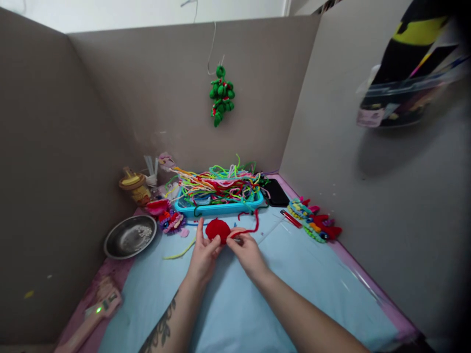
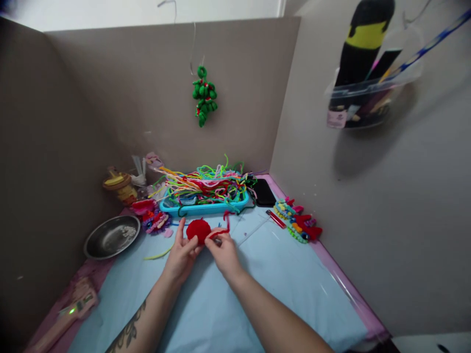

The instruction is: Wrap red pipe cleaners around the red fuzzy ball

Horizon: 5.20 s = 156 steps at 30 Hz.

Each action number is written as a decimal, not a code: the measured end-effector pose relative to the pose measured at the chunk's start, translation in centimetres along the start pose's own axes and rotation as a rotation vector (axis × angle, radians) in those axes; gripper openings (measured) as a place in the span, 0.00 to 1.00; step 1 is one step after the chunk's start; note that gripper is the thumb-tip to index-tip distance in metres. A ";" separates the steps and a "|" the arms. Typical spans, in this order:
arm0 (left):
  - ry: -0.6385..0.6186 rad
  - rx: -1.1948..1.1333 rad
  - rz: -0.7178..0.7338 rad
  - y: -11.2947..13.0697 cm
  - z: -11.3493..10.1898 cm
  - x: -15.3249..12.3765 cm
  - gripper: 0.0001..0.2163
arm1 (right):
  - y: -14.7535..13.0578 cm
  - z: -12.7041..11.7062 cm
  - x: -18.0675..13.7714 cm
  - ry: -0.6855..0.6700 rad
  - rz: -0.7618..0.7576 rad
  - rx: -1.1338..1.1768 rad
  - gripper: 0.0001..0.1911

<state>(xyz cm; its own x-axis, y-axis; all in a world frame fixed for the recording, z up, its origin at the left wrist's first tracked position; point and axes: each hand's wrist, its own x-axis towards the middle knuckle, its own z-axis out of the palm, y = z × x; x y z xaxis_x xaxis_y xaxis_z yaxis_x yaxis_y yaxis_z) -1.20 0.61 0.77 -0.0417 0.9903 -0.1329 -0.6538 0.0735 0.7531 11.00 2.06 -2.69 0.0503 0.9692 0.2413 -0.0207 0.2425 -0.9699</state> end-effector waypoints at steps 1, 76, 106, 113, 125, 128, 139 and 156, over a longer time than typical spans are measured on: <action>0.013 0.034 0.022 0.0 0.2 -0.2 0.44 | -0.2 0.0 0.0 0.011 -0.023 -0.027 0.05; 0.130 0.042 0.109 0.8 -0.7 0.9 0.25 | -0.5 -3.2 2.3 0.246 0.244 0.351 0.11; 0.105 0.042 -0.011 1.6 -1.8 1.6 0.23 | -1.3 -2.7 2.0 0.134 0.131 0.294 0.10; 0.106 -0.009 -0.060 1.2 -1.4 1.3 0.20 | -1.2 -1.8 1.4 0.204 0.099 0.160 0.09; 0.089 -0.048 0.016 0.4 -0.7 0.9 0.20 | -0.7 -0.3 0.4 0.241 0.109 0.244 0.11; 0.069 -0.049 0.045 0.4 -0.6 0.8 0.21 | -0.9 0.1 0.4 0.253 0.228 0.417 0.12; -0.001 -0.024 0.018 0.3 -0.2 0.3 0.22 | -0.8 0.4 0.1 0.169 0.451 0.529 0.07; 0.114 -0.052 0.077 0.3 -0.7 0.8 0.20 | -1.7 -0.7 -0.4 0.155 -0.105 -0.169 0.04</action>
<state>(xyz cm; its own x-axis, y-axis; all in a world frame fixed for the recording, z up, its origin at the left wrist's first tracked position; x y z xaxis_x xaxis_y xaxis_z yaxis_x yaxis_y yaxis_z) -1.93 1.33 0.42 -0.1766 0.9728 -0.1501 -0.6835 -0.0115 0.7299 11.71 1.23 -1.20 0.1958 0.9177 0.3457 0.1596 0.3180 -0.9345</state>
